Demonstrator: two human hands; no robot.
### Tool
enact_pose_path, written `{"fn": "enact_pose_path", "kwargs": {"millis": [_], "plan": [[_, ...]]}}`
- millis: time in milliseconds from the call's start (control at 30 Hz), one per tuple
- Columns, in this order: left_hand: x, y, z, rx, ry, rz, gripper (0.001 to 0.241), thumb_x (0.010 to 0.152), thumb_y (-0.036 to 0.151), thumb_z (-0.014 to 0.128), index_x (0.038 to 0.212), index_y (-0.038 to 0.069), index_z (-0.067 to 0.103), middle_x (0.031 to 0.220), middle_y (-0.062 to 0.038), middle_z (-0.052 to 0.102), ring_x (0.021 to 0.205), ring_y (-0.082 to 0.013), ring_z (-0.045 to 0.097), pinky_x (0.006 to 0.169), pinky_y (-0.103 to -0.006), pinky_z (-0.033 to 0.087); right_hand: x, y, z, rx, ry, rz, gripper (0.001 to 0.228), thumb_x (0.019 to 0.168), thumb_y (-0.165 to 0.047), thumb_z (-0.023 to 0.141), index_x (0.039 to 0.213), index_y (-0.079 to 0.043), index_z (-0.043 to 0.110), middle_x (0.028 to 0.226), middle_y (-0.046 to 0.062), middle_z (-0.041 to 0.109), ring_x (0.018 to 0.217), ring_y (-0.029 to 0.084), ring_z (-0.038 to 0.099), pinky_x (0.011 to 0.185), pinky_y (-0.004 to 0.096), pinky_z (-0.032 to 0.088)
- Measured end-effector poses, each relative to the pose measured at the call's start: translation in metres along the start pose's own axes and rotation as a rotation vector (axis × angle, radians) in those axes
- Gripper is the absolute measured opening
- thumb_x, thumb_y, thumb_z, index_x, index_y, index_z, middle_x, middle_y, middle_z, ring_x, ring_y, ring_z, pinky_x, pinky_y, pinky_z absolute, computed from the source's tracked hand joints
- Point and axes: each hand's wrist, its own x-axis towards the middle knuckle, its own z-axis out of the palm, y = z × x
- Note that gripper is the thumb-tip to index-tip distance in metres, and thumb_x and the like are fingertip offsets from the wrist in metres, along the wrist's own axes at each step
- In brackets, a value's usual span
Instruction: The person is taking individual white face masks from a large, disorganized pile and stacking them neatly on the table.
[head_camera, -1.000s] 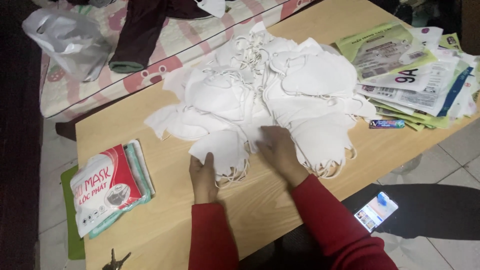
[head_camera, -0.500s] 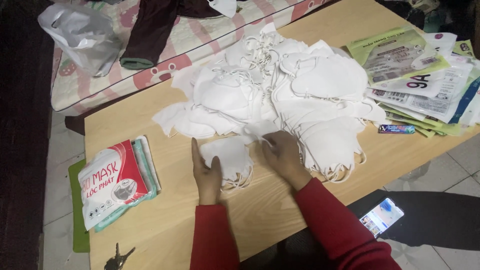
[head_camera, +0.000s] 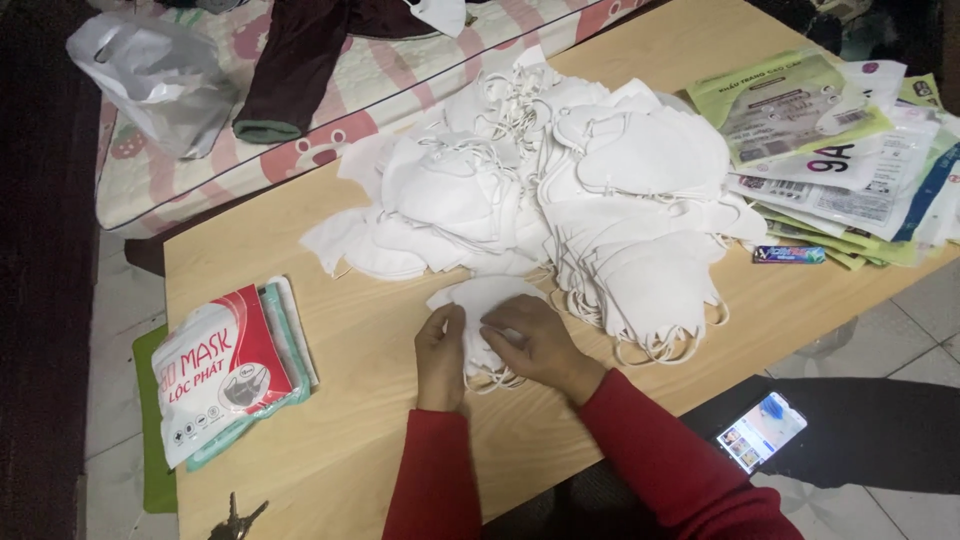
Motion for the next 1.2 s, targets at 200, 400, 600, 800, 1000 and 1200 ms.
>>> {"fn": "enact_pose_path", "kwargs": {"millis": [200, 400, 600, 800, 1000, 1200], "plan": [[-0.019, 0.027, 0.014, 0.145, -0.044, -0.091, 0.027, 0.104, 0.022, 0.053, 0.126, 0.006, 0.057, 0.131, -0.024, 0.06, 0.136, -0.0341, 0.053, 0.111, -0.0508, 0.041, -0.018, 0.009, -0.04, -0.282, 0.274, -0.064, 0.01, 0.092, -0.013, 0.07, 0.098, -0.009, 0.077, 0.094, 0.013, 0.075, 0.091, 0.034, 0.071, 0.083, 0.042, 0.054], [-0.04, 0.032, 0.029, 0.227, -0.152, 0.016, 0.015, 0.102, 0.017, 0.054, 0.115, 0.009, 0.055, 0.134, -0.017, 0.055, 0.139, -0.0251, 0.043, 0.116, -0.0454, 0.035, -0.045, -0.031, -0.093, -0.888, 0.15, 0.497, 0.041, 0.086, -0.027, 0.076, 0.123, -0.01, 0.074, 0.119, 0.015, 0.069, 0.114, 0.039, 0.06, 0.095, 0.049, 0.045], [-0.05, 0.039, 0.038, 0.243, -0.218, 0.222, 0.046, 0.094, 0.001, 0.057, 0.138, 0.003, 0.043, 0.146, -0.028, 0.04, 0.148, -0.0424, 0.023, 0.121, -0.0564, 0.016, -0.06, -0.026, -0.099, -0.731, 0.205, 0.631, 0.022, 0.098, -0.016, 0.067, 0.117, -0.01, 0.076, 0.101, 0.011, 0.072, 0.102, 0.034, 0.066, 0.089, 0.042, 0.051], [-0.058, 0.047, 0.034, 0.318, -0.328, 0.166, 0.033, 0.098, 0.009, 0.053, 0.127, 0.005, 0.068, 0.129, -0.018, 0.064, 0.135, -0.0299, 0.052, 0.114, -0.0422, 0.04, -0.066, -0.015, -0.074, -0.64, 0.35, 0.23, 0.011, 0.095, -0.013, 0.069, 0.101, -0.011, 0.078, 0.091, 0.007, 0.073, 0.09, 0.03, 0.068, 0.081, 0.04, 0.054], [-0.053, 0.032, 0.038, 0.234, -0.32, 0.071, 0.053, 0.089, 0.034, 0.076, 0.129, 0.001, 0.067, 0.13, -0.024, 0.056, 0.136, -0.0331, 0.049, 0.112, -0.0476, 0.041, -0.058, -0.045, -0.022, -0.401, 0.136, 0.227, 0.016, 0.091, -0.019, 0.068, 0.101, -0.014, 0.079, 0.097, 0.007, 0.078, 0.094, 0.029, 0.072, 0.081, 0.039, 0.056], [-0.043, 0.032, 0.029, 0.297, -0.214, 0.054, 0.031, 0.098, 0.019, 0.062, 0.124, 0.004, 0.07, 0.117, -0.017, 0.062, 0.111, -0.0213, 0.058, 0.096, -0.041, 0.053, -0.056, -0.036, -0.033, -0.403, 0.194, 0.157, 0.016, 0.094, -0.019, 0.065, 0.101, -0.012, 0.077, 0.099, 0.011, 0.077, 0.097, 0.034, 0.07, 0.089, 0.044, 0.053]]}}
